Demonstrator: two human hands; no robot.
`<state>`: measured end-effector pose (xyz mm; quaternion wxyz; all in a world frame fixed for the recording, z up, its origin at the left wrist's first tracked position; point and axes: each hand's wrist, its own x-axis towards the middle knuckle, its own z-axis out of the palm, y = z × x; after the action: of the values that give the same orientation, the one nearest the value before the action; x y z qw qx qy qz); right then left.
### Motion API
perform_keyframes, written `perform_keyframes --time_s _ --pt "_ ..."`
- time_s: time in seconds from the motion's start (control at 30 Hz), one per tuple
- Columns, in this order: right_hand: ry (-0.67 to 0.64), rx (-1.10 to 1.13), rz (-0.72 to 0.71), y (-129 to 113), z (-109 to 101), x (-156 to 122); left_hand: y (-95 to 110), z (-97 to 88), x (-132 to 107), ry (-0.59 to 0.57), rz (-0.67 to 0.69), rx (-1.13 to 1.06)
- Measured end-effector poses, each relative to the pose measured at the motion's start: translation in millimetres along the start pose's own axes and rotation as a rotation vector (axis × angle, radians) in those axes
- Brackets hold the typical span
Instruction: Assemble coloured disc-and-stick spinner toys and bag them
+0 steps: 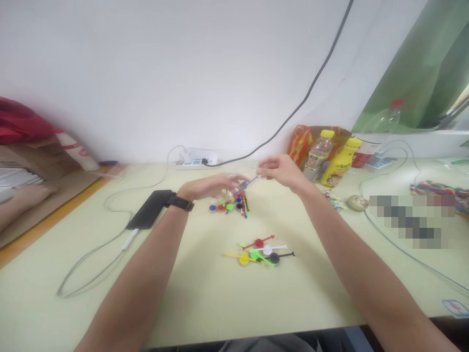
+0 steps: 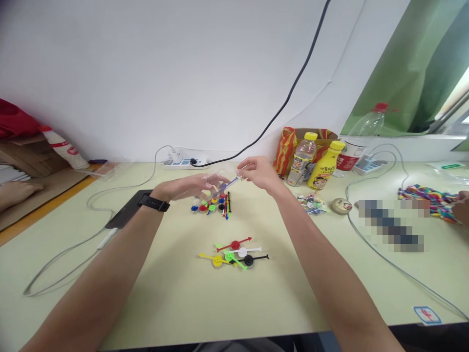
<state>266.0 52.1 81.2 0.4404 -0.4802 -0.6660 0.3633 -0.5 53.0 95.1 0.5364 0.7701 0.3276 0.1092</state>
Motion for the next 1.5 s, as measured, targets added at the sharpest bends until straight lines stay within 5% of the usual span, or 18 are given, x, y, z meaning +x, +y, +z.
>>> perform_keyframes --time_s 0.13,0.27,0.43,0.7,0.87,1.0,1.23,1.5 --pt "-0.097 -0.2 0.024 -6 -20 -4 -7 -3.3 0 0.017 -0.069 -0.028" --pt "-0.557 -0.49 0.06 -12 -30 -12 -15 -7.4 1 0.033 -0.108 -0.062" --pt "-1.167 -0.576 0.076 -7 9 -17 -19 -8.8 1 0.048 -0.137 -0.062" --pt "-1.363 -0.578 0.032 -11 63 -31 -20 -9.3 1 0.035 -0.143 -0.091" --pt "-1.31 -0.652 -0.025 -15 58 -29 -20 -8.6 2 0.001 -0.133 -0.141" --pt "-1.152 -0.536 -0.061 -29 24 -25 -22 -8.3 4 -0.014 -0.123 -0.181" --pt "-0.51 0.013 -0.028 -34 -47 -22 -20 -7.7 3 -0.005 -0.125 -0.227" --pt "-0.079 0.218 -0.116 -7 -57 -5 -22 -6.2 7 -0.013 -0.094 -0.205"
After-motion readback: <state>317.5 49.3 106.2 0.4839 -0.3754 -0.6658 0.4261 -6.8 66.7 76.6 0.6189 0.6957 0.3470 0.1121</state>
